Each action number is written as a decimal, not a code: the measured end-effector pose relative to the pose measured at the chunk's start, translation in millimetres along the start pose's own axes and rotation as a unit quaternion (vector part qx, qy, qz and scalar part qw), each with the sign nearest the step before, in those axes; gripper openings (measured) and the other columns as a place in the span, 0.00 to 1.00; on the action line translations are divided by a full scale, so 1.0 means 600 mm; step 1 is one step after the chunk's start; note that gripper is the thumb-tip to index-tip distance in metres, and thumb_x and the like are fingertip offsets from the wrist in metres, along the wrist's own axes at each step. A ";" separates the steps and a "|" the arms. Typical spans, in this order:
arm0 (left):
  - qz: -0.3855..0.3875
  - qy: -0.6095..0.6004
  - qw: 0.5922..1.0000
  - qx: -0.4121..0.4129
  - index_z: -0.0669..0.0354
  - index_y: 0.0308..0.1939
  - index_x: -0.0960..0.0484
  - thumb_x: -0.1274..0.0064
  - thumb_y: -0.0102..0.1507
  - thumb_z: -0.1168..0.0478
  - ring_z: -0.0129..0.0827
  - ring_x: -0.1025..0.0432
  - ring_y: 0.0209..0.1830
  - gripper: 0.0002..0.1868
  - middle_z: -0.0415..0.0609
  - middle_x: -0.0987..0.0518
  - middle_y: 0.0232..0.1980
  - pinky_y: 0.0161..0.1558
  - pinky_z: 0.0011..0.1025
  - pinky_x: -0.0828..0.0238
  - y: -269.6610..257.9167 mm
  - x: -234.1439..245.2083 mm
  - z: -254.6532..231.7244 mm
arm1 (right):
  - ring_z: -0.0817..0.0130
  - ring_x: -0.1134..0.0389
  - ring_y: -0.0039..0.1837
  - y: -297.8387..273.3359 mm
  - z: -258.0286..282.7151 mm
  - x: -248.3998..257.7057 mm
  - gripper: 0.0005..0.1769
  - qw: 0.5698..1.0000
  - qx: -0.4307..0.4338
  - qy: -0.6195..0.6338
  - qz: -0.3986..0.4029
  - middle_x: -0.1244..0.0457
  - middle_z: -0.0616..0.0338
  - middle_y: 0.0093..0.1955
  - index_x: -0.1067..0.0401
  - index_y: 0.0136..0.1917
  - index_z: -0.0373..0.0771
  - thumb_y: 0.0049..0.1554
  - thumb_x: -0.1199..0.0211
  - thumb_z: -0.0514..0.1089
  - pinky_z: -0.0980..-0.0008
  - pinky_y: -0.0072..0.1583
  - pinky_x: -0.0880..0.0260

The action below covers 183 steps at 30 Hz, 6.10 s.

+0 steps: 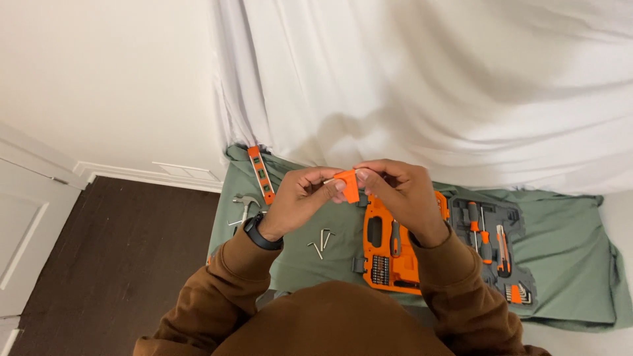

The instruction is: The person removes several hex bits from a black plastic holder and places them into an orange magnetic bit holder. They then place the black holder back into the toolbox and continue organizing the bits in the orange holder.

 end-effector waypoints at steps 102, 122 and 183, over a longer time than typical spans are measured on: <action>-0.280 -0.193 0.866 0.366 0.74 0.59 0.22 0.41 0.67 0.63 0.38 0.21 0.42 0.20 0.58 0.20 0.45 0.48 0.36 0.16 -0.312 0.174 0.519 | 0.73 0.29 0.46 -0.103 -0.520 -0.252 0.10 0.948 -0.273 0.139 0.090 0.31 0.52 0.42 0.23 0.55 0.29 0.62 0.32 0.37 0.71 0.53 0.23; -0.257 -0.275 0.846 0.377 0.75 0.60 0.23 0.39 0.66 0.62 0.36 0.20 0.42 0.23 0.57 0.21 0.45 0.50 0.37 0.16 -0.302 0.167 0.522 | 0.73 0.29 0.46 -0.103 -0.530 -0.252 0.08 0.942 -0.267 0.180 0.097 0.31 0.52 0.41 0.23 0.54 0.29 0.62 0.34 0.36 0.70 0.53 0.22; -0.269 -0.281 0.851 0.352 0.67 0.55 0.24 0.47 0.70 0.59 0.41 0.18 0.43 0.15 0.57 0.18 0.47 0.52 0.42 0.17 -0.344 0.160 0.519 | 0.65 0.26 0.44 -0.208 -0.725 -0.247 0.10 0.923 -0.300 -0.173 0.168 0.29 0.57 0.42 0.22 0.54 0.43 0.66 0.39 0.49 0.64 0.48 0.24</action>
Point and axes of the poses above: each hand's wrist, its own y-axis towards the middle knuckle, its own x-axis out of the back of the hand, z = x × y, the point moved 3 cm from there along y, towards the middle knuckle
